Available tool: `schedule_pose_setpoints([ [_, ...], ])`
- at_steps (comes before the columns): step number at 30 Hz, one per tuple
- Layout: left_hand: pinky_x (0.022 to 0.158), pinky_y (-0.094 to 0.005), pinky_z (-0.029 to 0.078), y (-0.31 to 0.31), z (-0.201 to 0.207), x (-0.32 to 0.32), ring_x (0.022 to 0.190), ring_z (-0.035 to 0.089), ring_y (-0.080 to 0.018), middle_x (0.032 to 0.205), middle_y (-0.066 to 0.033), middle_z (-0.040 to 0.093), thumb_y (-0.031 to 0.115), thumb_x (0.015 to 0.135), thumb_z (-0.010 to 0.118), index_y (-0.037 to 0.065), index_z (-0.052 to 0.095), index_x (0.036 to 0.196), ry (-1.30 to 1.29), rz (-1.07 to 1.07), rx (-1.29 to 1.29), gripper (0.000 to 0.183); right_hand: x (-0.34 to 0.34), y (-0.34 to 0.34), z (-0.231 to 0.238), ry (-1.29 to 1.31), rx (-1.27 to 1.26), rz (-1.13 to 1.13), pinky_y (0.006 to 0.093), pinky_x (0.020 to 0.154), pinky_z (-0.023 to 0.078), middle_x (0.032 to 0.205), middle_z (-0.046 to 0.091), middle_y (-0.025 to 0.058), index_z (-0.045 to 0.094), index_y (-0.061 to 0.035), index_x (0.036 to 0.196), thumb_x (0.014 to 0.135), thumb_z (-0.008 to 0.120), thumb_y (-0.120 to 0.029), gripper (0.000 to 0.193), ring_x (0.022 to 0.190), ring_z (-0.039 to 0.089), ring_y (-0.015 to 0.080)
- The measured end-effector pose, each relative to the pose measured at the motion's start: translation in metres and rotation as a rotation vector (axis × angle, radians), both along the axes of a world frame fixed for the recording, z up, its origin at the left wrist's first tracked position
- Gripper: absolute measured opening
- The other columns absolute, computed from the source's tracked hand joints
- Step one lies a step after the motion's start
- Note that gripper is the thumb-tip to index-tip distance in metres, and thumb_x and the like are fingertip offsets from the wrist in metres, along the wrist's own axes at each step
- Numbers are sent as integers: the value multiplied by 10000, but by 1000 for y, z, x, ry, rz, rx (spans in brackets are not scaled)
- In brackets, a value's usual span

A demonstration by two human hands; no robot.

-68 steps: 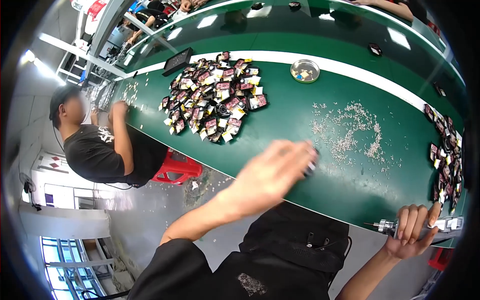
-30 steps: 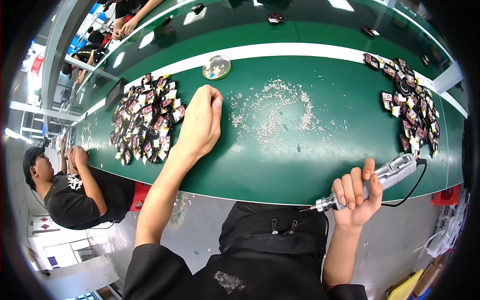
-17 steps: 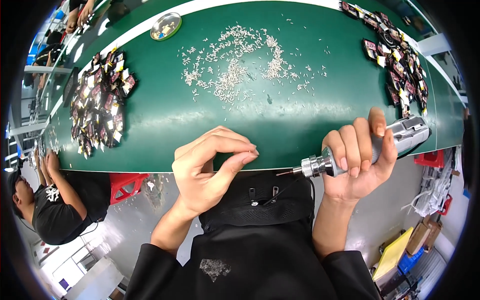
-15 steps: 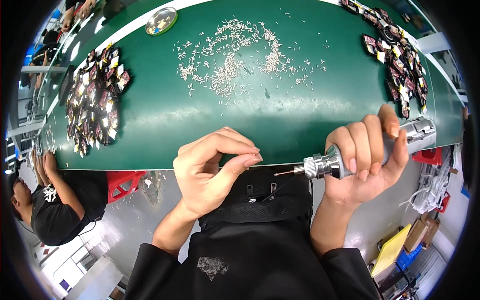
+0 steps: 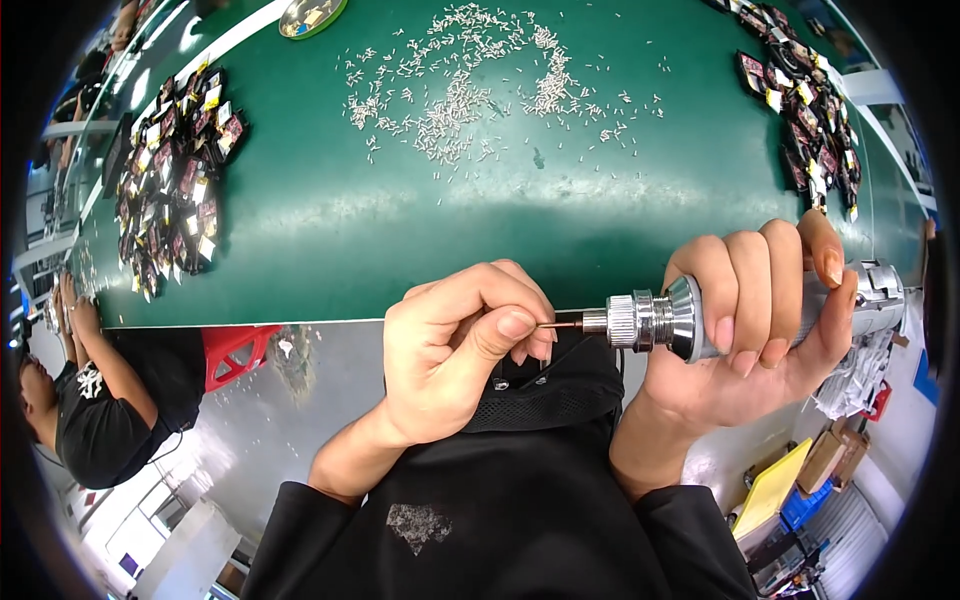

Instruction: Assembling small electronic components using an electric screwdriver on a factory assembly line.

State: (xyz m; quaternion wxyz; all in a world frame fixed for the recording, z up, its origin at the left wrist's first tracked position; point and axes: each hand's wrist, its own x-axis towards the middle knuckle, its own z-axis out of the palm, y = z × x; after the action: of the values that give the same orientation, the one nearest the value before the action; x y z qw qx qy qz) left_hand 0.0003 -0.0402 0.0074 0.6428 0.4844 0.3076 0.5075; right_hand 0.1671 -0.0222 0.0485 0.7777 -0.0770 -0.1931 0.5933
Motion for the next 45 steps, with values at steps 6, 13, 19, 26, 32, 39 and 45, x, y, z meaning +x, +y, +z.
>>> schedule_pose_setpoints([
  [6, 514, -294, 430, 15, -4, 1, 573, 546, -224, 685, -107, 579, -89, 737, 632, -41, 569, 762, 500, 155, 578, 83, 2, 3, -8, -140, 52, -16, 229, 465, 343, 508, 382, -35, 479, -51, 895, 934, 475, -179, 134, 398, 363, 64],
  [13, 575, -290, 455, 37, 13, -4, 639, 572, -215, 790, -162, 640, -21, 854, 528, -89, 604, 854, 702, 158, 706, 102, 13, 11, -12, -88, 27, -22, 241, 482, 331, 514, 353, -32, 472, -46, 907, 942, 464, -178, 137, 416, 333, 65],
  [19, 546, -236, 439, 115, 43, -45, 623, 573, -152, 774, -98, 644, -62, 782, 643, -31, 633, 834, 931, 402, 749, 61, 11, 10, -32, 12, -237, -116, 270, 459, 343, 498, 346, -22, 423, -88, 877, 956, 416, -225, 158, 397, 318, 89],
  [26, 712, -354, 488, 280, 63, -51, 782, 633, -278, 852, -135, 649, 205, 853, 617, -20, 576, 1024, 1389, 414, 498, 286, 9, 4, -44, 74, -195, 52, 283, 492, 360, 508, 346, -5, 442, -77, 876, 932, 456, -220, 154, 414, 344, 109],
  [32, 922, -428, 433, 369, 9, -40, 1074, 515, -371, 1175, -221, 533, 190, 760, 715, -2, 520, 1205, 1453, 469, 636, 522, 11, 1, -49, 72, -171, 103, 296, 508, 365, 512, 365, 9, 462, -78, 869, 903, 475, -186, 115, 422, 365, 120],
  [39, 774, -361, 493, 335, 29, -24, 862, 637, -318, 948, -205, 651, 146, 710, 756, -37, 638, 1013, 1250, 306, 731, 373, 14, 3, -48, 59, -150, 143, 291, 514, 375, 530, 367, -1, 458, -81, 876, 917, 465, -184, 111, 433, 376, 108],
  [45, 723, -349, 499, 151, 44, 11, 831, 598, -269, 1040, -152, 631, 119, 619, 794, -7, 604, 1063, 960, -193, 989, 499, 24, 0, -52, 43, -109, 191, 286, 505, 373, 524, 376, -5, 450, -77, 867, 917, 460, -168, 104, 430, 377, 108],
])
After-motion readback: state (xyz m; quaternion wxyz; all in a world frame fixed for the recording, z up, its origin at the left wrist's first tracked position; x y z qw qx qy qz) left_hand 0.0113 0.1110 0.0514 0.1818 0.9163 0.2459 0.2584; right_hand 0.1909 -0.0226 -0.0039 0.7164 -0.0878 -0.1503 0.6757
